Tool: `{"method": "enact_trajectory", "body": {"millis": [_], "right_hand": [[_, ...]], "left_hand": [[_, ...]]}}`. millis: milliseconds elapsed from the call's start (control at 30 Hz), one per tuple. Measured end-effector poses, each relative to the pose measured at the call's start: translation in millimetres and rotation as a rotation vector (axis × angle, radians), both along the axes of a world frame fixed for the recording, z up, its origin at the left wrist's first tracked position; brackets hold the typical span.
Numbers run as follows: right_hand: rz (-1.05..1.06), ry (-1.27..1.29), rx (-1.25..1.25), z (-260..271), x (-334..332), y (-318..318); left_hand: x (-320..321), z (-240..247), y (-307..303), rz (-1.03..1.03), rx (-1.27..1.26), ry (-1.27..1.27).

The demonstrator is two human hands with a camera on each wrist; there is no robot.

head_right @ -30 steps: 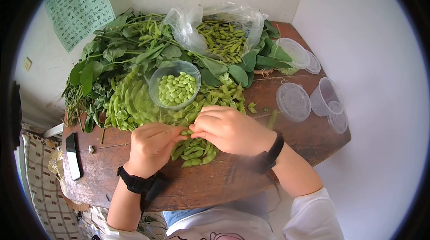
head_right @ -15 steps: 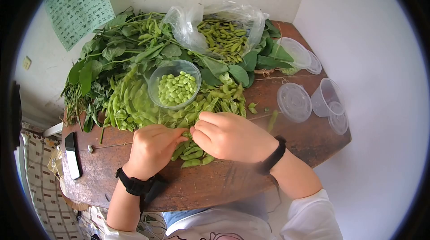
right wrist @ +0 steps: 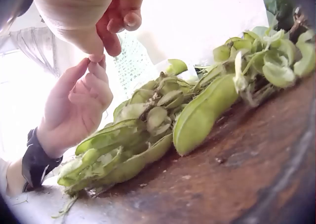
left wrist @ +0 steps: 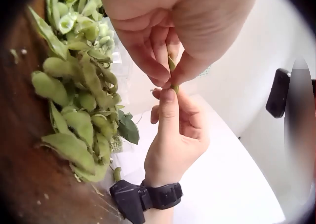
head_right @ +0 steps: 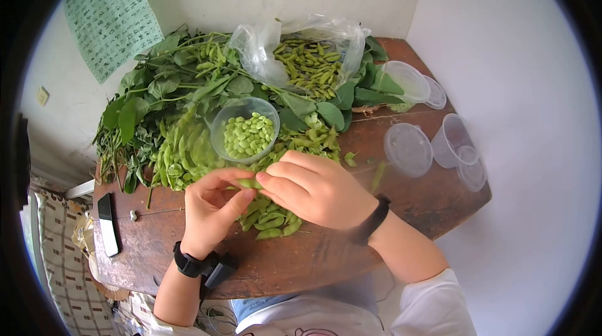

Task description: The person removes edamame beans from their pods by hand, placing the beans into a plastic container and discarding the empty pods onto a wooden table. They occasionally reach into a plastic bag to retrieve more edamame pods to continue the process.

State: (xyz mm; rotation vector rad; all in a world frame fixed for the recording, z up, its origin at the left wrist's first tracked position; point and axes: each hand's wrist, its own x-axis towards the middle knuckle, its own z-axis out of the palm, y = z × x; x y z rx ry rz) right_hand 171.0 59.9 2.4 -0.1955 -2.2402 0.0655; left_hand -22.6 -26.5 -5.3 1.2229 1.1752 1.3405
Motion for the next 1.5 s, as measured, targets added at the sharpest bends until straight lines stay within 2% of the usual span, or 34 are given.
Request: {"method": "enact_trajectory", "body": {"millis": [233, 567, 767, 833, 933, 1067, 1133, 1267, 1333, 1467, 1500], "right_hand": [[0.05, 0.047, -0.221, -9.4, -2.3, 1.5], [0.096, -0.009, -0.417, -9.2, -1.8, -1.2], [0.069, -0.052, -0.539, -6.1, -1.6, -4.5], [0.093, -0.057, -0.61, -5.6, -0.9, -4.0], [0.136, -0.061, -0.708, -4.5, 0.5, -3.9], [0.127, -0.056, -0.779, -5.5, 0.5, -4.6], [0.133, -0.028, -0.937, -6.2, -0.6, -7.1], [0.136, -0.026, -0.962, -7.9, -1.7, -7.5], [0.097, -0.088, -1.083, -6.0, -1.4, -8.4], [0.056, -0.121, -1.046, -8.0, -4.4, -10.9], [0.023, -0.101, -0.87, -12.6, -5.7, -9.5]], "left_hand": [[2.2, -6.3, 2.4, 0.073, 0.182, 0.17], [-2.4, -9.4, 1.3, 0.025, 0.163, 0.268], [-3.3, -12.1, 2.2, -0.014, 0.099, 0.044], [-5.3, -13.7, 2.2, -0.075, 0.022, -0.107], [-8.3, -6.4, 1.1, -0.108, -0.109, -0.191], [-14.4, -6.1, 1.5, -0.145, -0.159, -0.181], [-15.0, -8.4, 2.9, -0.177, -0.161, -0.232], [-16.3, -8.1, 4.2, -0.225, -0.187, -0.268], [-16.6, -8.7, 4.6, -0.256, -0.213, -0.339], [-18.0, -10.5, 5.9, -0.297, -0.237, -0.413], [-16.1, -7.8, 6.0, -0.257, -0.238, -0.369]]}}
